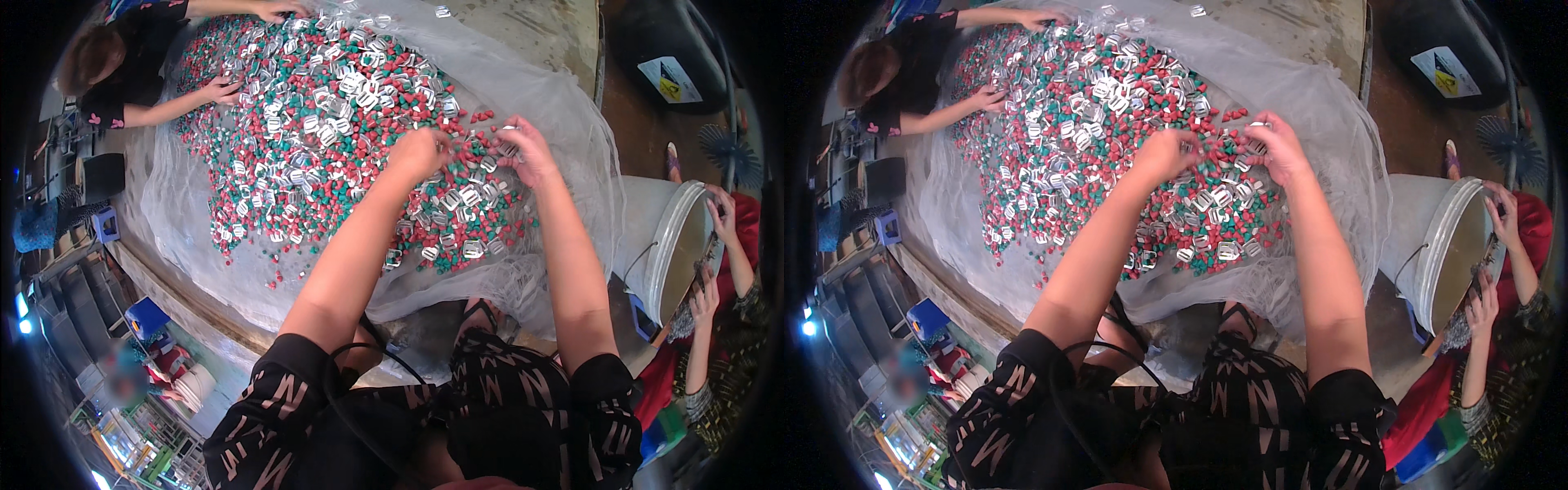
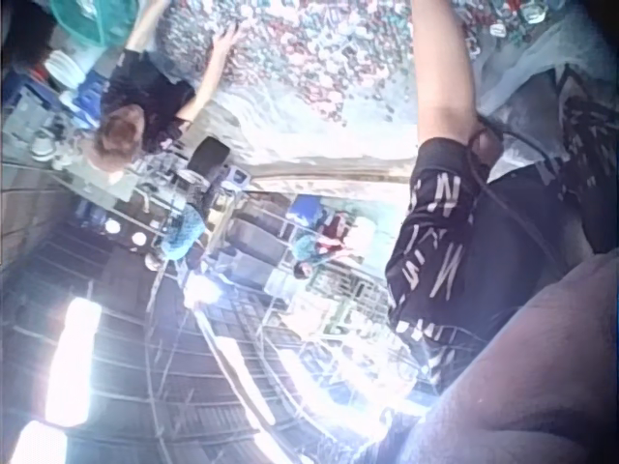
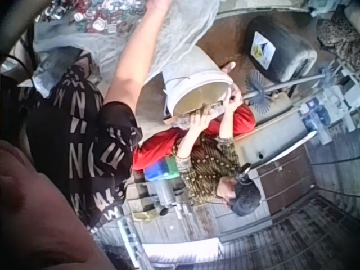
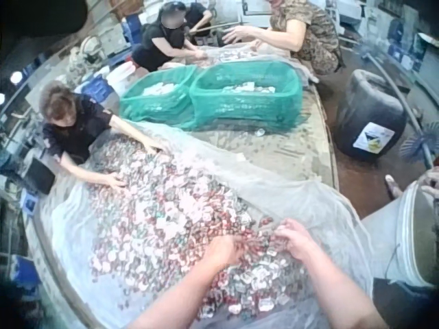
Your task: The person sorts a large pile of red, green, and white bottle caps on a plastic sheet. They pick up the caps by hand and place them into a green basket. Other people are also sorting caps nearby.
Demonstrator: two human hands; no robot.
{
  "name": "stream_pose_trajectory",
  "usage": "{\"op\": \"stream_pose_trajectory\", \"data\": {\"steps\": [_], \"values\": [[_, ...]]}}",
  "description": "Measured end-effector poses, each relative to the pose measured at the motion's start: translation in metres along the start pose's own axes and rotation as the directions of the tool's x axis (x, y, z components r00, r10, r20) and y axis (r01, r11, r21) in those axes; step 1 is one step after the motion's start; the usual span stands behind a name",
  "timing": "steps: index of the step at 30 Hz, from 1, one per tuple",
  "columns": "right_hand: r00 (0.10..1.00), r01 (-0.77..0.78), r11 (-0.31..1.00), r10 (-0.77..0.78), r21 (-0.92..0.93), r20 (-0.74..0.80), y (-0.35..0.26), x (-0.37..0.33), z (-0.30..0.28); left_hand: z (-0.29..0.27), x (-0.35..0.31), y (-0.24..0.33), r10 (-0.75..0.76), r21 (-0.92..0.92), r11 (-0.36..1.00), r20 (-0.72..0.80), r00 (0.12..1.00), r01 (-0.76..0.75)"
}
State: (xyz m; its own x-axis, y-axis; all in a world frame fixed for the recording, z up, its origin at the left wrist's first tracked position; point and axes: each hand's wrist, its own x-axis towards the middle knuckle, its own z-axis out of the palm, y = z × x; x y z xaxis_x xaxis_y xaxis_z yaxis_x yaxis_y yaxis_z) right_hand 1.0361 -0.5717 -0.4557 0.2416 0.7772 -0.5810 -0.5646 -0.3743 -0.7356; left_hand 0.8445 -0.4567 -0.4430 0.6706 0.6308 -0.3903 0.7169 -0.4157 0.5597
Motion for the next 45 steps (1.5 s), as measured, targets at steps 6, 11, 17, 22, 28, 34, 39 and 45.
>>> {"op": "stream_pose_trajectory", "data": {"steps": [6, 11, 17, 22, 28, 34, 39, 45], "values": [[0.883, 0.289, 0.381, -0.461, -0.878, 0.091, 0.027, 0.019, 0.003, -0.022, -0.017, -0.013, -0.124, -0.1, 0.987, -0.013, 0.992, 0.122], [0.964, 0.074, 0.097, -0.263, -0.993, 0.047, 0.018, 0.007, 0.028, -0.002, -0.016, -0.001, 0.041, 0.069, 0.997, -0.049, 0.998, -0.038], [0.964, 0.159, 0.336, -0.254, -0.928, 0.073, 0.013, 0.007, 0.011, 0.009, -0.019, -0.013, -0.033, 0.032, 0.999, -0.062, 0.998, 0.035], [0.999, -0.04, 0.921, 0.023, -0.388, -0.048, 0.008, 0.002, -0.009, 0.008, -0.022, -0.005, 0.04, 0.125, 0.992, -0.106, 0.994, -0.027], [0.999, 0.046, 0.994, -0.048, 0.099, 0.017, -0.003, -0.021, -0.019, -0.011, -0.006, -0.032, 0.078, -0.251, 0.96, -0.193, 0.978, -0.126], [0.973, 0.04, 0.328, -0.226, -0.944, -0.037, 0.013, -0.02, 0.005, -0.034, -0.03, -0.026, 0.104, -0.952, 0.253, 0.202, 0.974, 0.17], [0.963, 0.054, -0.07, -0.259, -0.996, 0.07, 0.019, -0.016, 0.009, 0.016, -0.024, -0.007, 0.15, 0.088, 0.985, -0.019, 0.988, -0.148], [0.971, 0.122, 0.286, -0.234, -0.95, 0.054, 0.017, -0.012, -0.015, -0.018, -0.041, -0.037, -0.044, -0.579, 0.814, 0.004, 0.999, 0.038]]}}
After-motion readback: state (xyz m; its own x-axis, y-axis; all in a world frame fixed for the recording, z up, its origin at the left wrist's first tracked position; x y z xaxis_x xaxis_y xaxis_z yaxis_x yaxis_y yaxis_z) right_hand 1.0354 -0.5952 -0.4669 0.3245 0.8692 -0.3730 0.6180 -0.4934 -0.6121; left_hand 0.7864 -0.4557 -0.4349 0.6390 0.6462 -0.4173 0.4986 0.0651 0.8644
